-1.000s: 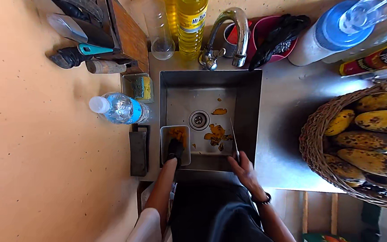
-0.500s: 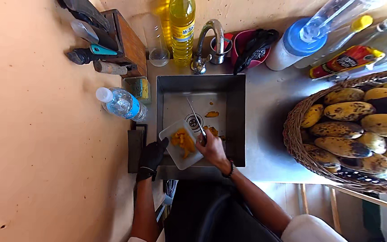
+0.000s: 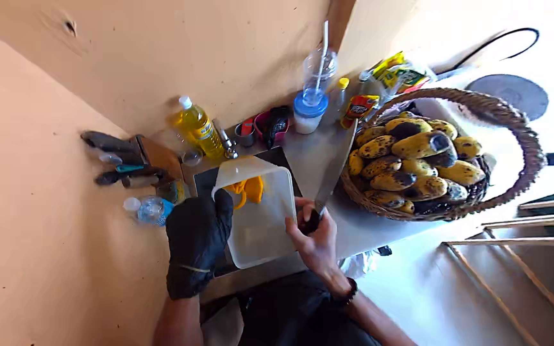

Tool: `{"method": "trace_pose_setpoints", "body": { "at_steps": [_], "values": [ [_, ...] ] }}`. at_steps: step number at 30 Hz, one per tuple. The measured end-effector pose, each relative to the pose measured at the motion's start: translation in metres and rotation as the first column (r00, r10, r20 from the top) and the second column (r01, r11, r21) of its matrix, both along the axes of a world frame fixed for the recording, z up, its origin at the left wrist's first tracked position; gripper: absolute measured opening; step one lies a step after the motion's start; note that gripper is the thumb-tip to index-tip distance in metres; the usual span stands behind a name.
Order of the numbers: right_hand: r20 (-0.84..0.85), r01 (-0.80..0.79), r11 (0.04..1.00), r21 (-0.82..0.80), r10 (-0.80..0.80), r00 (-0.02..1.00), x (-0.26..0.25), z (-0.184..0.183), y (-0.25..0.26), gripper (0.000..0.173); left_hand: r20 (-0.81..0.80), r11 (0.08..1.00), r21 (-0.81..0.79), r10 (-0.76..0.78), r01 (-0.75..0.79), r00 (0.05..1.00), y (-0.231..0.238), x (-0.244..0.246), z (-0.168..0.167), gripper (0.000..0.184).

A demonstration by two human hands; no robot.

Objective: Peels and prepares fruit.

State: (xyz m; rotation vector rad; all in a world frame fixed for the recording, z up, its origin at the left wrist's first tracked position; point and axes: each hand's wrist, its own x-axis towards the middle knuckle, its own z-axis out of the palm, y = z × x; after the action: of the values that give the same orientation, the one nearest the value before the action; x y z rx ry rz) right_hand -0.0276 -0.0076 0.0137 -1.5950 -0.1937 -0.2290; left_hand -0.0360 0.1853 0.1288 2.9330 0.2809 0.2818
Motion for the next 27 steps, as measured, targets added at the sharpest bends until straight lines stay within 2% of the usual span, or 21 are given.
{"method": "trace_pose_setpoints", "body": {
  "at_steps": [2,4,9,11,15,21,24,27],
  "values": [
    [-0.062,-0.008,0.997,0.071,0.013,0.998,-0.001,-0.002,0.004,0.024,-0.025,0.997,0.068,-0.032,0.034,0.999,-0.005,0.004,0.014,0.056],
    [-0.092,-0.024,0.993,0.112,0.034,0.995,0.002,-0.002,0.003,0.029,0.03,0.986,0.153,-0.066,0.061,0.997,-0.011,0.008,0.021,0.055],
    [-0.151,-0.074,0.99,0.12,0.092,0.984,-0.003,0.009,0.005,0.044,0.082,0.954,0.261,-0.177,0.15,0.981,-0.014,0.008,0.038,0.055],
    [-0.155,-0.102,0.987,0.124,0.12,0.981,-0.006,0.013,0.007,0.045,0.086,0.94,0.295,-0.204,0.171,0.975,-0.018,0.006,0.05,0.053],
    [-0.077,-0.091,0.968,0.232,0.111,0.991,-0.016,0.026,0.016,0.041,0.128,0.915,0.352,-0.257,0.198,0.958,-0.021,0.006,0.075,0.05],
    [-0.059,-0.077,0.965,0.25,0.095,0.994,-0.016,0.037,0.022,0.045,0.114,0.927,0.3,-0.27,0.226,0.956,-0.011,0.009,0.086,0.055],
    [-0.057,-0.018,0.975,0.222,0.032,0.998,-0.012,0.033,0.028,0.047,0.156,0.964,0.239,-0.16,0.12,0.975,-0.019,-0.01,0.083,0.057],
    [-0.04,0.054,0.979,0.195,-0.047,0.998,-0.01,0.02,0.037,0.046,0.321,0.994,0.081,-0.1,0.078,0.942,-0.05,-0.042,0.06,0.038]
  ]
}}
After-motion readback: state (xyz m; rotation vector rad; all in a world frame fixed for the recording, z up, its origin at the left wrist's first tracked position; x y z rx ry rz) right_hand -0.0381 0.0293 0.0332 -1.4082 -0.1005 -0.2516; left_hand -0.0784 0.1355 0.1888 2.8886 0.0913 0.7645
